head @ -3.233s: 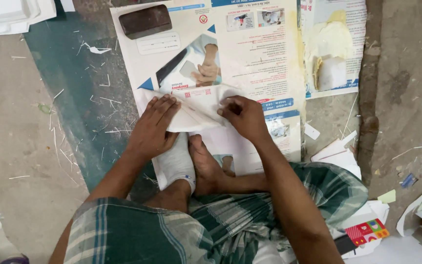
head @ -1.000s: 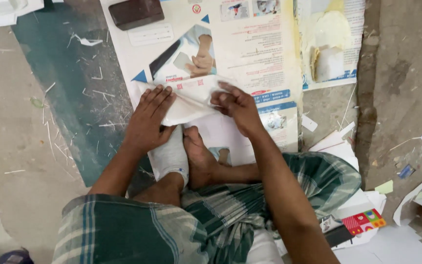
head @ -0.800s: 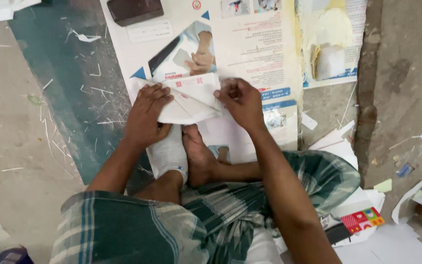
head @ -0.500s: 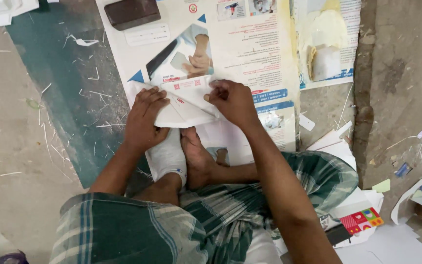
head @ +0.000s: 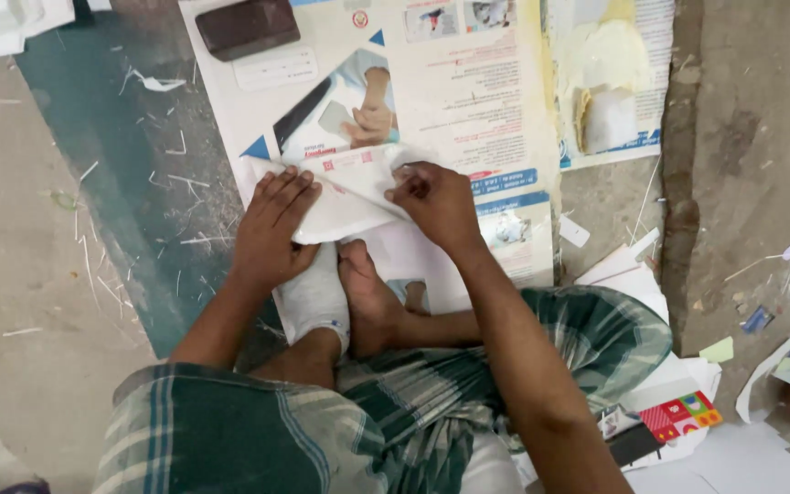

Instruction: The recorder is applying glue and folding paper materials to assemble envelopes or packaging.

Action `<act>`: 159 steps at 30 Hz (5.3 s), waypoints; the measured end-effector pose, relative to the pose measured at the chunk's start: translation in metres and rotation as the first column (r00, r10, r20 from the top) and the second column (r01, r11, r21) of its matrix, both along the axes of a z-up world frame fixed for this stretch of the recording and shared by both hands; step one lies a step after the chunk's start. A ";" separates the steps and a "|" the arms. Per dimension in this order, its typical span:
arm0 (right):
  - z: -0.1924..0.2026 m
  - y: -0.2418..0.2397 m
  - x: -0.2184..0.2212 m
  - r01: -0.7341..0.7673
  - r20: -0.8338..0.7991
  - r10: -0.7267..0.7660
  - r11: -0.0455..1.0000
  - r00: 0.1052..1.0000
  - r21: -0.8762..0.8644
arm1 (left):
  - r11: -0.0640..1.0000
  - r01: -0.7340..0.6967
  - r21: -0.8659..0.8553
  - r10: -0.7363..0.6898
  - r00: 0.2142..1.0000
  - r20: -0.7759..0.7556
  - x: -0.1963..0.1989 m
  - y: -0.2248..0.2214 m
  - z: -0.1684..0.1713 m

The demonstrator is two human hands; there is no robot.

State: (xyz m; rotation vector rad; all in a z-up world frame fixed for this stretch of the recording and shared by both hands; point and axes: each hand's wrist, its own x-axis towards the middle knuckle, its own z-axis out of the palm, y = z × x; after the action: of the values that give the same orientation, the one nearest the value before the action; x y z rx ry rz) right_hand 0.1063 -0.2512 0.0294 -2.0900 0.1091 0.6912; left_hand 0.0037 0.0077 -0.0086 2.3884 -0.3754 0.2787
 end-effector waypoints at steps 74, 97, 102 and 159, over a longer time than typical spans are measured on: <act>-0.034 -0.008 -0.003 0.111 -0.045 -0.102 0.873 0.994 0.476 | 0.998 -0.047 -0.050 0.037 0.984 -0.174 0.030 -0.001 0.035; -0.023 -0.009 0.011 0.138 -0.232 -0.080 0.959 0.969 0.248 | 0.991 -0.080 -0.107 0.076 0.996 -0.042 0.048 0.005 0.007; -0.010 0.002 0.040 -0.136 -0.087 0.141 0.989 0.986 0.060 | 0.991 -0.087 -0.100 0.071 0.985 -0.160 0.045 -0.005 -0.010; -0.023 0.001 0.004 -0.109 0.035 0.107 0.992 0.994 0.064 | 0.939 -0.187 -0.290 0.202 0.979 0.022 0.024 -0.014 0.011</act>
State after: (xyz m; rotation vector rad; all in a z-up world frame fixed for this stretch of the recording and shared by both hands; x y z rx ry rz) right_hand 0.1107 -0.2505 0.0065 -2.0546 -0.0443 0.7163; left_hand 0.0282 -0.0063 0.0020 2.1354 -0.1107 0.4541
